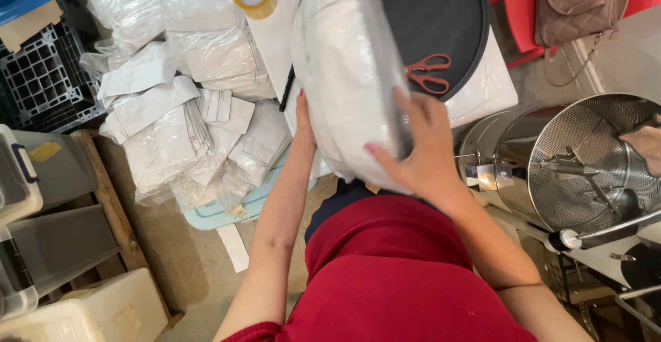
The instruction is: Packaging bundles of white items into plastic bags and sealing them with tape
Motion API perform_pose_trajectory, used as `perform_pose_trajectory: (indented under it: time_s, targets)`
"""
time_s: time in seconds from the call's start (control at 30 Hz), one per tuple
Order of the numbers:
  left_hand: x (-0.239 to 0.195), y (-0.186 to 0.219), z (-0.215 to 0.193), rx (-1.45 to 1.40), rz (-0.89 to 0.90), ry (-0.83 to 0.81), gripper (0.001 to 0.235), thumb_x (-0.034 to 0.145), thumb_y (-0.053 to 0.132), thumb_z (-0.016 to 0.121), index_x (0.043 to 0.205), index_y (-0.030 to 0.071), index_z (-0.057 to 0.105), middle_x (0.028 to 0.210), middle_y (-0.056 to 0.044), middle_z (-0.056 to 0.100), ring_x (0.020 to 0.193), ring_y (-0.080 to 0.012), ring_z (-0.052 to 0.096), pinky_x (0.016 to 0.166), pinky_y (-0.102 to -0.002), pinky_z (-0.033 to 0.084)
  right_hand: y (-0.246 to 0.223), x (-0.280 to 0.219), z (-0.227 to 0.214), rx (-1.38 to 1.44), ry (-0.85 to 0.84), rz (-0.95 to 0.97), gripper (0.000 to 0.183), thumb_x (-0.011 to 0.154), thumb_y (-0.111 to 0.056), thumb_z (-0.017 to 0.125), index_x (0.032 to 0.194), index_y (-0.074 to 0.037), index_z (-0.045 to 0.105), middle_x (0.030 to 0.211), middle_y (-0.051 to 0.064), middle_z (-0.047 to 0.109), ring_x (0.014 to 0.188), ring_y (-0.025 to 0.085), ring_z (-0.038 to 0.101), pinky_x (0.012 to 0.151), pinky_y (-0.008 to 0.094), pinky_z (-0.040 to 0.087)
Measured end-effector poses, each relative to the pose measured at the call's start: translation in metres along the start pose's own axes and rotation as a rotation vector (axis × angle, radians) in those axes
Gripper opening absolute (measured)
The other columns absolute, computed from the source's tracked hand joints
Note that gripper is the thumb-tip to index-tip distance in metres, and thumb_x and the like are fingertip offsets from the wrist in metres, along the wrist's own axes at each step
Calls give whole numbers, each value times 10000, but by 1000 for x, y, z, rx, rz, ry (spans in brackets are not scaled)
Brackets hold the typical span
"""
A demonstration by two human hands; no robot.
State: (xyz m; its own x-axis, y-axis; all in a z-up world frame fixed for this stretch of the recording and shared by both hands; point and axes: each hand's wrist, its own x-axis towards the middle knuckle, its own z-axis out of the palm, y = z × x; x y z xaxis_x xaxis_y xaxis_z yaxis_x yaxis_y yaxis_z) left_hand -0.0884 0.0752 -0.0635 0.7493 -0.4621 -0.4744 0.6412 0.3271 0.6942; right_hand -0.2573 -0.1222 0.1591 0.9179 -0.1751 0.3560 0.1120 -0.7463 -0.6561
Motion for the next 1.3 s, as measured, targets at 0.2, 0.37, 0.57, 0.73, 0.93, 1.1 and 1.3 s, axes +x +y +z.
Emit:
perform_pose_trajectory:
  time_s: [0.2,0.37,0.57,0.73,0.93,1.1,1.3]
  targets:
    - [-2,-2,-24,-40,20,-5,836,814,402,860,1467,54,472,1359,-212,613,1215,-357,628,1084,-517,513,-83,0,1,-81,-230,-279,825,796,-720,751,1420,-211,572,1553,223,420,1440,511,391,1118,675,371]
    - [-5,0,-35,-72,33,-20,779,828,418,820,1430,34,508,1341,-197,635,1200,-332,642,1079,-492,522,-115,-14,20,6,-250,-321,751,840,-562,784,1454,-189,562,1573,280,338,1474,600,324,1061,798,405]
    - [-3,3,-51,-111,50,-48,724,845,438,771,1387,10,552,1319,-179,662,1182,-302,660,1074,-463,532,-102,-23,16,276,-281,-208,971,799,-646,784,1537,-157,386,1646,252,173,1572,516,161,1294,689,217]
    - [-11,14,-69,-140,70,-65,691,859,454,731,1350,-11,589,1301,-164,685,1167,-276,674,1070,-439,541,-22,-15,31,811,-234,252,1260,762,-668,714,1630,-75,20,1712,151,48,1595,315,126,1305,496,156]
    - [-2,69,-43,63,-146,-109,673,783,454,766,1244,-22,647,1122,-177,750,974,-288,744,888,-441,623,55,-7,77,905,-117,923,901,722,-513,766,1453,-113,423,1341,107,641,1118,187,647,895,342,570]
    - [-11,150,60,654,-249,-32,973,595,420,820,1428,32,503,1307,-150,682,1152,-259,688,964,-397,587,70,-7,96,1264,144,1145,739,790,-322,750,1434,-54,505,1345,151,673,1189,286,674,1048,472,570]
    - [38,189,138,1113,-290,-195,834,693,500,740,1396,77,594,1295,-41,685,1193,-202,668,994,-320,503,94,-8,110,1428,158,1191,809,822,-301,716,1510,-7,409,1533,157,527,1371,287,539,1183,429,444]
